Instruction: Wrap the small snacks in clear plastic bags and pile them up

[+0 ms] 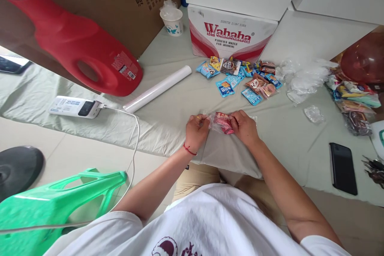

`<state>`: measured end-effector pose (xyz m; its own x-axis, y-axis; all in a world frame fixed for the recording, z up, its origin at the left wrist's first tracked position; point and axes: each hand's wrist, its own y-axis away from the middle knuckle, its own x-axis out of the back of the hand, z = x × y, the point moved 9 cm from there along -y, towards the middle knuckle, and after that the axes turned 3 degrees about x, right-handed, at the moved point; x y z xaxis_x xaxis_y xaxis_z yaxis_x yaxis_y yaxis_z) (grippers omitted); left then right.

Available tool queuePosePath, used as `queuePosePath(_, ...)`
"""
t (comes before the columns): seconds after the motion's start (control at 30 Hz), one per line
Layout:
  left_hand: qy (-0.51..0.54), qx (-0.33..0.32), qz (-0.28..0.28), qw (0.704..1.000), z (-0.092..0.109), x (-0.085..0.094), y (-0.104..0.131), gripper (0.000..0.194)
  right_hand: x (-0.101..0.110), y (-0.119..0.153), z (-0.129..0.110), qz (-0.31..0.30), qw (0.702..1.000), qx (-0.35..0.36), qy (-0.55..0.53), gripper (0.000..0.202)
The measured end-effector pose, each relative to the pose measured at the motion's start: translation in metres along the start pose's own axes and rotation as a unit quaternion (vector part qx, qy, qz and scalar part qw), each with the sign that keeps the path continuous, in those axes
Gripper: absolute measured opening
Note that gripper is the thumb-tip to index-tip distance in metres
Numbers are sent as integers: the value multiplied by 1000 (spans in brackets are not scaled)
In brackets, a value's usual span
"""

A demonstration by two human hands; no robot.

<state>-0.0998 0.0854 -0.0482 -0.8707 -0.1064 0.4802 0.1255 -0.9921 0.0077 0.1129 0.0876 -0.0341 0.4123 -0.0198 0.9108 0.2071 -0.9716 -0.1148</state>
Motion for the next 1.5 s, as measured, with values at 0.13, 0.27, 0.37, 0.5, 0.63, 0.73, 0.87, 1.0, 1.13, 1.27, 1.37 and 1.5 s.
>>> queuePosePath(0.13, -154, 45, 73, 984, -15, 28, -14, 16, 0, 0, -1, 0, 1000, -6, 8, 32)
queuePosePath(0.27, -171, 67, 56, 981, -23, 44, -20, 24, 1, 0, -3, -5, 999, -16, 33, 33)
queuePosePath(0.37, -95, 73, 12, 993, -16, 35, -18, 40, 0, 0, -5, -12, 998, -24, 48, 33)
queuePosePath(0.5, -153, 82, -65, 983, 6, 4, -17, 45, 1, 0, -5, -5, 999, -25, 48, 33)
queuePosePath(0.63, -244, 98, -105, 959, 15, -16, -19, 38, 3, -3, 6, 8, 999, -15, -51, 28)
queuePosePath(0.73, -266, 81, -61, 959, 18, -15, -17, 30, 4, -4, 23, 16, 985, -44, -166, 25)
queuePosePath(0.87, -237, 21, -33, 971, 28, -22, -6, 24, 10, -4, 36, 51, 982, -66, -172, 20)
queuePosePath(1.0, -252, 54, -69, 964, 27, -33, -2, 22, 27, -1, 19, 117, 992, 2, -40, 25)
queuePosePath(1.13, -245, 55, -67, 966, 29, -33, -6, 11, 45, 13, -8, 175, 983, 55, 30, 26)
queuePosePath(1.27, -211, 8, -52, 976, 30, -32, -7, 4, 37, 24, -48, 120, 977, 178, 3, 32)
queuePosePath(1.37, -134, 8, -10, 991, 22, -22, -12, 8, 16, 23, -56, 35, 979, 202, 5, 35)
queuePosePath(1.5, 11, 83, 33, 996, 5, -10, -25, 18, 1, 16, -46, 6, 985, 174, -1, 37)
